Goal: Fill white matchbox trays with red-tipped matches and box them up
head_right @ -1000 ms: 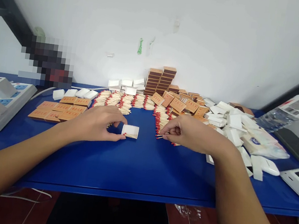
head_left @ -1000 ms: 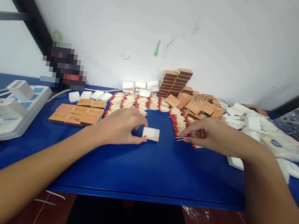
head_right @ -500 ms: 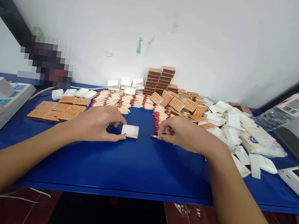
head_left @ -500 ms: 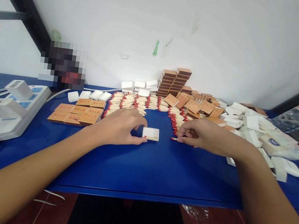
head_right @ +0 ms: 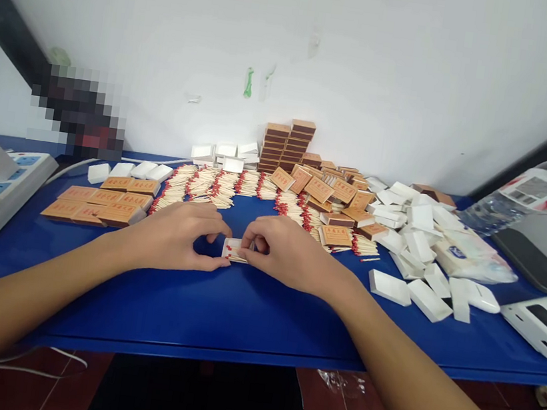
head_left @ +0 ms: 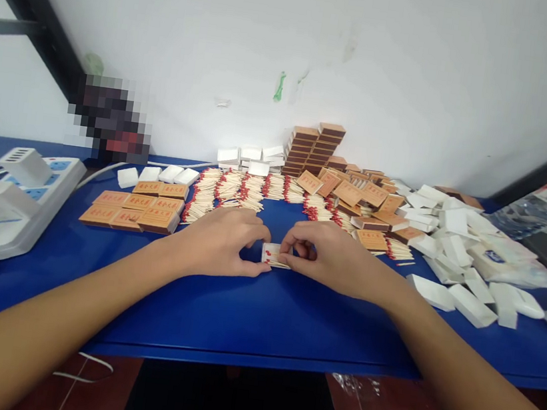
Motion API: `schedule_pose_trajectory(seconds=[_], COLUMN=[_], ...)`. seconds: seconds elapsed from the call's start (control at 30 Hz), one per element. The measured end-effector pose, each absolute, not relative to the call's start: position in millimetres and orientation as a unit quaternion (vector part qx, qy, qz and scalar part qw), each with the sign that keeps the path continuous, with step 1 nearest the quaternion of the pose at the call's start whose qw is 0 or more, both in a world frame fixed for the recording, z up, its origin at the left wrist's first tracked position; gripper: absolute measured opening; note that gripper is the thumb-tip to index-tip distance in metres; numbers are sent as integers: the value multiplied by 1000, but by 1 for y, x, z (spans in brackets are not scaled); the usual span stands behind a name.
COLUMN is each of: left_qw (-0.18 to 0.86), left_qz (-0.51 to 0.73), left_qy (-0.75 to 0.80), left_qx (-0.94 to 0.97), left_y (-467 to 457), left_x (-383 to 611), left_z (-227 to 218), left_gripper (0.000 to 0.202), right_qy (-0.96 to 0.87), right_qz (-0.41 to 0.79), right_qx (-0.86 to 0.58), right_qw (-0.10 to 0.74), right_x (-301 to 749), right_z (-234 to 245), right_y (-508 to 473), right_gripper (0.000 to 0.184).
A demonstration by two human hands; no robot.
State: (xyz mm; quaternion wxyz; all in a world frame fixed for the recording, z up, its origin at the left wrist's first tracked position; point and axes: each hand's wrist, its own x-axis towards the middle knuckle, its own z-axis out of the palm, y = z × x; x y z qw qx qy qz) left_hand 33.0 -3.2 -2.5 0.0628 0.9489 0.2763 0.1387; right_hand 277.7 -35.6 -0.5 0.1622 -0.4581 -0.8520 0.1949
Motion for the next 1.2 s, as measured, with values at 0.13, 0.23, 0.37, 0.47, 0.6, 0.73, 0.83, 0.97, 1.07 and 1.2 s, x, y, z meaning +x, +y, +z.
schedule_pose_trajectory(seconds=[0.13, 0.23, 0.37, 0.47, 0.6, 0.73, 0.83, 0.97, 1.07, 1.2], left_qw=[69, 68, 66, 62, 55, 50, 52, 54, 51, 53], left_qz=[138, 138, 136, 138, 138, 142, 142, 140, 138, 137], left_qy=[282, 286, 283, 280, 281, 282, 282, 277, 277, 278], left_qx=[947, 946, 947, 948, 948, 948, 947, 949, 950, 949], left_y=[-1, 1, 2, 2, 2, 2, 2, 2, 1, 2], left_x=[32, 30, 29, 30, 29, 28, 28, 29, 29, 28], left_z=[-1, -1, -1, 0, 1, 0, 0, 0, 0, 0], left_gripper=[25, 25, 25, 24, 24, 24, 23, 22, 23, 22], right_qy=[-825, -807, -799, -802, -802, -798, -802, -807, -805, -811], right_qz=[182, 151, 163, 187, 194, 212, 211, 212, 211, 210], right_qx=[-493, -544, -569, -560, -558, -561, -556, -551, -553, -545], right_qw=[209, 172, 111, 90, 82, 66, 58, 37, 37, 44], right_x=[301, 327, 354, 360, 358, 357, 358, 358, 357, 355], right_z=[10, 17, 14, 8, 6, 10, 12, 12, 12, 12], right_y=[-33, -27, -18, -12, -12, -15, -16, -15, -16, -16], right_gripper=[26, 31, 31, 32, 32, 30, 29, 24, 24, 27])
